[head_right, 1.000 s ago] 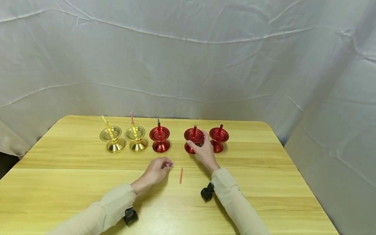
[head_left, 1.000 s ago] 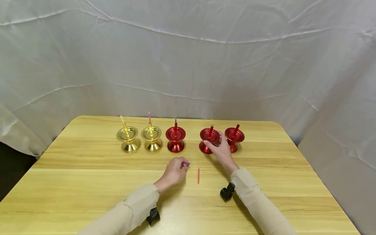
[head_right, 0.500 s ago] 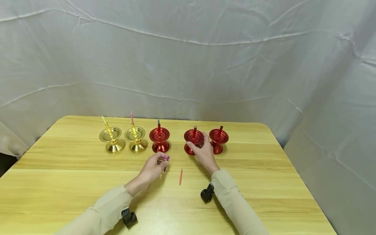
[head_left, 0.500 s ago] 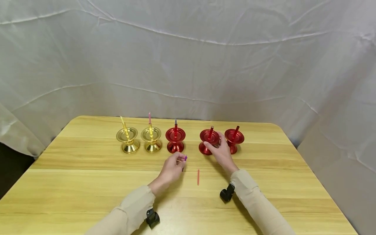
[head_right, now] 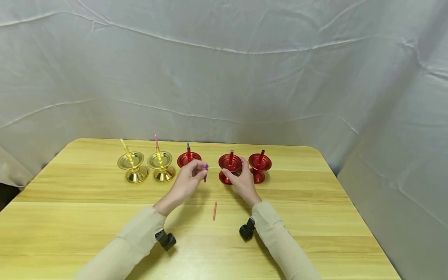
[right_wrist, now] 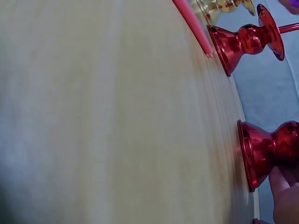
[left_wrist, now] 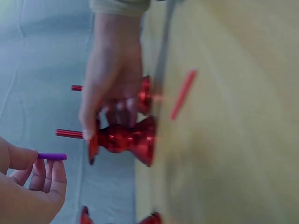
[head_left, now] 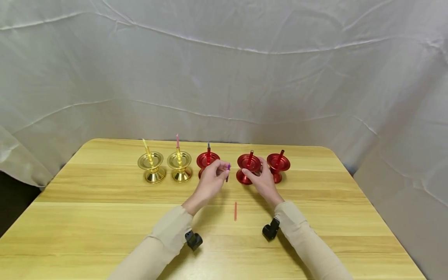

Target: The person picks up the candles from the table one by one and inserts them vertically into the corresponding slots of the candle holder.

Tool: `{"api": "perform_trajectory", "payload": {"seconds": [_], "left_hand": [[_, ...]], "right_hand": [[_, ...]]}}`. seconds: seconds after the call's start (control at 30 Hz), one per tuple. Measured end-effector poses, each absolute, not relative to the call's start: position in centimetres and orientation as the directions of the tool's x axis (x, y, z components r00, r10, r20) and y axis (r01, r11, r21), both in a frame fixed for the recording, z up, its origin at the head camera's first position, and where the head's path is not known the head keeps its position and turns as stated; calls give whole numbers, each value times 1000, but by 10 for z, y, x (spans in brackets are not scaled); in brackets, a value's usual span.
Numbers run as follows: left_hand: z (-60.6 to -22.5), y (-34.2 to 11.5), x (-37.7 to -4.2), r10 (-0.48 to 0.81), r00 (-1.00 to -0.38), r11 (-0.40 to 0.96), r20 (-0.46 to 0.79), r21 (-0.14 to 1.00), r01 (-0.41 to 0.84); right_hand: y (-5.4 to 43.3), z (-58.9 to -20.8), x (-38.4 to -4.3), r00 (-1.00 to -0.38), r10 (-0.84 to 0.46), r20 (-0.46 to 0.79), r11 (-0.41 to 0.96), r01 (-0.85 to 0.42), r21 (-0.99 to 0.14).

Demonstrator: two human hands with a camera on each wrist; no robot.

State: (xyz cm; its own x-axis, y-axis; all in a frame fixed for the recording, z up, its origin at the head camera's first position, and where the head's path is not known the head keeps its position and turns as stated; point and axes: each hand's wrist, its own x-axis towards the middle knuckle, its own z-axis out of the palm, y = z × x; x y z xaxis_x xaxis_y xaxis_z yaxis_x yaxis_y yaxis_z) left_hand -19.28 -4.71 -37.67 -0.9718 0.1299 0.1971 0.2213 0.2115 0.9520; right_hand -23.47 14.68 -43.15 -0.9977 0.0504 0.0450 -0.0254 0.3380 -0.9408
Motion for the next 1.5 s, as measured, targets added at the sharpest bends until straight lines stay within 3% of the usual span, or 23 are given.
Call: {"api": "perform_trajectory", "payload": {"seconds": [0.67, 1.5], "left_hand": [[-345, 3, -249, 86, -946, 139, 311, 937, 321], [-345, 18, -266, 184, -916, 238, 356, 888, 393]], "right_hand": [[148, -432, -235, -998, 38, 51, 344, -35, -938], [149, -434, -236, -997, 27, 67, 351, -54, -935]]}}
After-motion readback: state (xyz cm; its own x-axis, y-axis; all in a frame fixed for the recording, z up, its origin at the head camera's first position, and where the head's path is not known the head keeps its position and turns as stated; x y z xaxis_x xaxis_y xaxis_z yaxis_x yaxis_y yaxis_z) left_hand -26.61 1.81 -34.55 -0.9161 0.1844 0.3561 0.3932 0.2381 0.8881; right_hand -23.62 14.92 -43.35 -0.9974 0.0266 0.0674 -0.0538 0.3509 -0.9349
